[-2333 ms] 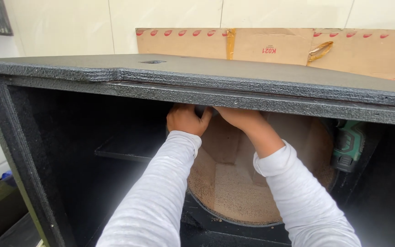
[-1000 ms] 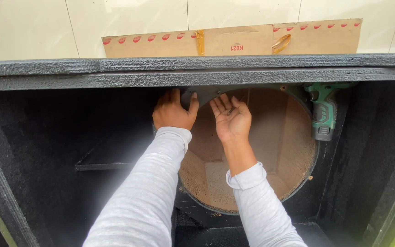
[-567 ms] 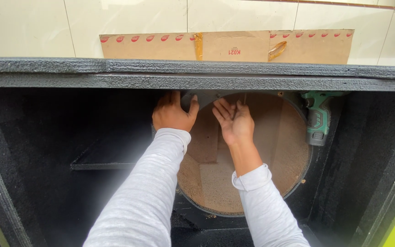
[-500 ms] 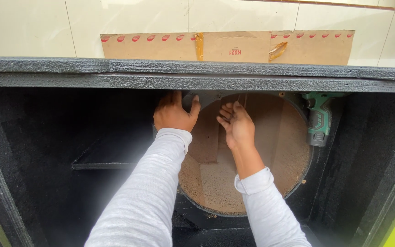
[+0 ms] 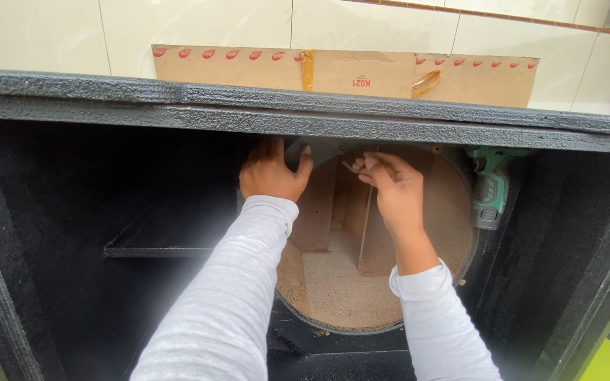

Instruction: Assembling a speaker cabinet by installing a metal bracket and screws using a power drill

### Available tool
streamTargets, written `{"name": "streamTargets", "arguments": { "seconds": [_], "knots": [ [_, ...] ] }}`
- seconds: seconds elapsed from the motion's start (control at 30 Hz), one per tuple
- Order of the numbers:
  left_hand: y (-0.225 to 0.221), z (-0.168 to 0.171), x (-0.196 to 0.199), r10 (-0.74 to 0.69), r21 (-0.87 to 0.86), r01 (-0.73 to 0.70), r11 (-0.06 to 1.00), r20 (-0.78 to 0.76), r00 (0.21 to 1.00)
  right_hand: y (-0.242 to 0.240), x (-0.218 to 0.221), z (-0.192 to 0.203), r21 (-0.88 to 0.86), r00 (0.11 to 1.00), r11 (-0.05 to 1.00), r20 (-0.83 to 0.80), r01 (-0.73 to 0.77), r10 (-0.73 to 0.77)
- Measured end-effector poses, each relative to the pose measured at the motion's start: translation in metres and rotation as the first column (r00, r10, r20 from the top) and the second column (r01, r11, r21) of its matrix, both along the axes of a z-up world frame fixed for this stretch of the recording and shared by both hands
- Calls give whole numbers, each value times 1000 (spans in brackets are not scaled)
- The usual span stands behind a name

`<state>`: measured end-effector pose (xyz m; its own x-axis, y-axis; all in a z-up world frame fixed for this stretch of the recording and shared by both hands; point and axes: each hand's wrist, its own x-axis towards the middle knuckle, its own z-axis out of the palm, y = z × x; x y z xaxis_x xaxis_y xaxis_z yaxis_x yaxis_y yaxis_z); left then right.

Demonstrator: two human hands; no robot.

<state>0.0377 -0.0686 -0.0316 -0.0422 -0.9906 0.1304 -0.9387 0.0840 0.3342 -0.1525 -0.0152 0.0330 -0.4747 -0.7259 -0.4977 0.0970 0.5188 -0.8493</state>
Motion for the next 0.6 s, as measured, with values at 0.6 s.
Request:
{"name": "streamTargets", "arguments": {
  "seconds": [0.6],
  "knots": [
    [-1, -3, 0, -6, -42, 6, 999, 10, 1000, -2, -21, -6, 137, 697, 902, -591, -410, 407]
  ]
}}
